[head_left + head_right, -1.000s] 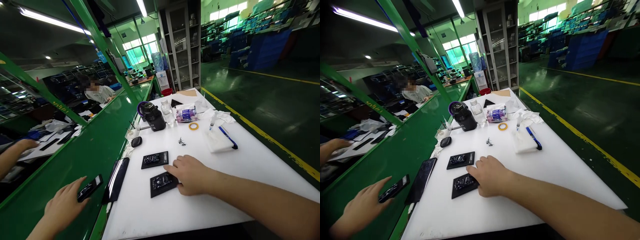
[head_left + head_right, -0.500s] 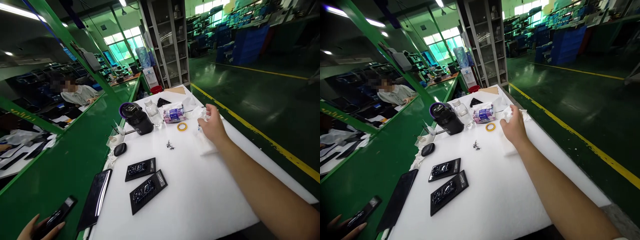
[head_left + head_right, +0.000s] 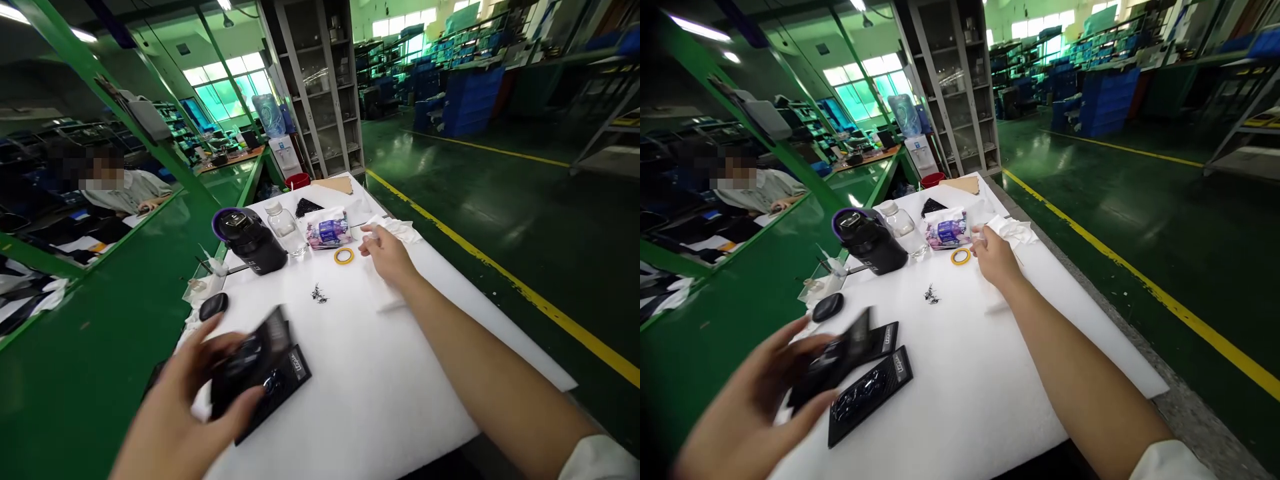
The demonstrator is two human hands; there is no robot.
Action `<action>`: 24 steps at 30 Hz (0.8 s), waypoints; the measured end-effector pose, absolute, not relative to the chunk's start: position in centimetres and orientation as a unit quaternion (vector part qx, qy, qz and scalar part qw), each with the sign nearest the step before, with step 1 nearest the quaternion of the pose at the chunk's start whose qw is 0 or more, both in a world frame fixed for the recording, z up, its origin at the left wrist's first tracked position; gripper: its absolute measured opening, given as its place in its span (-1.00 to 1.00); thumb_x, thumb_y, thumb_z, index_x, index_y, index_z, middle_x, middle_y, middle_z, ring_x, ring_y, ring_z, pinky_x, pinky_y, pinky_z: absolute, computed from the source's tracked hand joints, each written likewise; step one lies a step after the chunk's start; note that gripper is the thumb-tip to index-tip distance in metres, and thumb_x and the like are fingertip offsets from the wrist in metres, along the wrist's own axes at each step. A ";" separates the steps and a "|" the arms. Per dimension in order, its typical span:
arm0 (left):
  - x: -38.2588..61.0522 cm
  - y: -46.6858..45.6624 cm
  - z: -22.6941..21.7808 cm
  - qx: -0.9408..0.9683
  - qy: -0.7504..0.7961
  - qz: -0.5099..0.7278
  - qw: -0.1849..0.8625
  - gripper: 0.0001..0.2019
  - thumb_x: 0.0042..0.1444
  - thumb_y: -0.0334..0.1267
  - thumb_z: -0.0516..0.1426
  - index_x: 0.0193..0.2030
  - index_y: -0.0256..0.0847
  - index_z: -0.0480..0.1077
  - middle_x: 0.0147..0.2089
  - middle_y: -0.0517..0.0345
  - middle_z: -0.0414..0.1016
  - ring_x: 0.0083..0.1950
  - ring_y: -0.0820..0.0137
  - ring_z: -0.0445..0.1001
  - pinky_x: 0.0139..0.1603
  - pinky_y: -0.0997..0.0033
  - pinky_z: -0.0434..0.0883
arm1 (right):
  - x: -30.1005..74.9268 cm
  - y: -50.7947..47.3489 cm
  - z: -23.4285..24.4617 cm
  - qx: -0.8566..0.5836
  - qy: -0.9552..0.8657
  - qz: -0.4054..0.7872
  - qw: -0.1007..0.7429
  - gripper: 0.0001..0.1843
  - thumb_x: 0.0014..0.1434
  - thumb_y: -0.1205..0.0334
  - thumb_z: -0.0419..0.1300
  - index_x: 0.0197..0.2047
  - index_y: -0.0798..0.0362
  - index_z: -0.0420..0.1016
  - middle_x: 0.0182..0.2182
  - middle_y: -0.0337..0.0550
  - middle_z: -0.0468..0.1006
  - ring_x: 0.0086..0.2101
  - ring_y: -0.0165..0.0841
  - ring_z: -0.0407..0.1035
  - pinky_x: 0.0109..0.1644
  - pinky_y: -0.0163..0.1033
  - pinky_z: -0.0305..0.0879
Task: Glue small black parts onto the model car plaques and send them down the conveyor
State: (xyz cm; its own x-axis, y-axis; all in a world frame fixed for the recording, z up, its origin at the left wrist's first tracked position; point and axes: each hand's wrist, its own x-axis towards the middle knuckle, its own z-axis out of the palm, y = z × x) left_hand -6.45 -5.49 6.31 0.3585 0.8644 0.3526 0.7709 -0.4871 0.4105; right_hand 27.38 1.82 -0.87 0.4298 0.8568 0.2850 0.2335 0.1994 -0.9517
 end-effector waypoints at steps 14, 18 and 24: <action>4.7 -4.2 0.0 0.875 0.364 0.315 0.057 -0.23 -0.02 -0.25 0.24 0.35 -0.22 0.08 0.04 -0.02 0.55 -0.03 0.19 0.58 -0.02 0.18 0.55 | 24.5 -2.8 3.4 0.027 -0.406 0.684 0.605 -0.25 0.26 -0.49 -0.11 -0.61 0.00 0.01 -0.74 -0.41 -0.08 -0.71 -0.48 -0.19 -0.63 -0.34 -0.12; 4.5 -4.2 0.5 0.874 0.352 0.330 0.050 -0.24 -0.01 -0.25 0.23 0.35 -0.22 0.08 0.02 -0.02 0.56 -0.03 0.19 0.58 -0.02 0.19 0.55 | 24.0 -2.9 3.4 0.014 -0.401 0.689 0.603 -0.25 0.29 -0.46 -0.13 -0.63 0.00 -0.06 -0.75 -0.40 -0.10 -0.71 -0.47 -0.19 -0.62 -0.32 -0.11; 4.5 -4.4 0.3 0.870 0.355 0.338 0.044 -0.29 -0.01 -0.26 0.23 0.31 -0.20 0.12 0.01 -0.01 0.57 -0.05 0.21 0.59 -0.02 0.22 0.56 | 23.7 -2.9 3.2 -0.002 -0.416 0.687 0.596 -0.28 0.31 -0.39 -0.11 -0.63 -0.01 -0.05 -0.75 -0.38 -0.07 -0.71 -0.46 -0.18 -0.60 -0.30 -0.08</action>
State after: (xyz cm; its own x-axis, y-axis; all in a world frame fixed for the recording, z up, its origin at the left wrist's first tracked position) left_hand 4.53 -4.39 0.33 0.5191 0.6477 0.5576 0.5879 -0.7442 0.3171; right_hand 23.69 -2.94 3.22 -0.2903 0.8199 0.4934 -0.8165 0.0566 -0.5745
